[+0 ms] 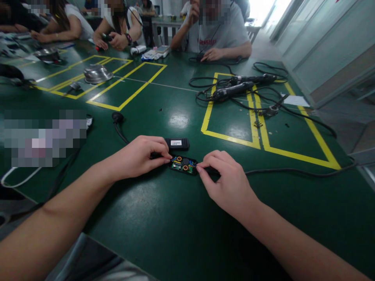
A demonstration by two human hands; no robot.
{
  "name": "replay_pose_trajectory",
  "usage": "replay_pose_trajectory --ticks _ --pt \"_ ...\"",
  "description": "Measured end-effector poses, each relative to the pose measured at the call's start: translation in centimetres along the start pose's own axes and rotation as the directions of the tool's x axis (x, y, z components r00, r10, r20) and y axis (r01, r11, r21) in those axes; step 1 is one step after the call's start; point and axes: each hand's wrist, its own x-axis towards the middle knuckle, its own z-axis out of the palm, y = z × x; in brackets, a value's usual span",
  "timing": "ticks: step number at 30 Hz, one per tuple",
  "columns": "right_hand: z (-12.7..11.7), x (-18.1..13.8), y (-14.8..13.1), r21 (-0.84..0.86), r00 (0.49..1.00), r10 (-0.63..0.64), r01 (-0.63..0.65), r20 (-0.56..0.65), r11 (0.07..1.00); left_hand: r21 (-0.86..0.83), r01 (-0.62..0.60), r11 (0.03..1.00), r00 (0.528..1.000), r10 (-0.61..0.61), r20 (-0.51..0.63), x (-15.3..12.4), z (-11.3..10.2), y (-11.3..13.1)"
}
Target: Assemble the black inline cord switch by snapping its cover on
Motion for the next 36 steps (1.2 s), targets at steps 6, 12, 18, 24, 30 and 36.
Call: replay_pose_trajectory --ticks 6,12,18,24,30,36 --pt "-0.1 -0.2 -0.2 -0.127 0.997 -0.065 0.060 -0.033 0.990 0.155 -0.056 0.986 0.990 0.075 -0.119 0.2 0.8 0.2" --pt "0.0 -0.3 0.1 -0.131 0.999 -0.047 0.044 -0.020 0.990 0.168 0.175 0.970 0.933 -0.108 -0.344 1.6 2.2 -0.2" --pt "0.0 -0.4 0.0 -0.058 0.998 0.008 -0.011 -0.058 0.998 0.106 0.200 0.974 0.954 -0.169 -0.248 1.7 1.8 -1.0" --pt "-0.1 -0.4 -0.3 -0.056 1.000 0.019 -0.020 -0.018 0.998 0.003 -0.053 0.999 0.985 0.052 -0.162 0.9 1.5 0.5" --pt "0.0 -0.4 -0.1 -0.081 0.999 0.019 -0.016 0.039 0.997 0.017 -0.051 0.999 0.998 0.051 -0.022 0.8 1.6 1.4" --pt "0.0 -0.3 0.1 -0.072 0.997 0.047 -0.042 0.069 0.997 0.037 -0.060 0.997 0.998 0.061 -0.014 0.6 1.7 1.5"
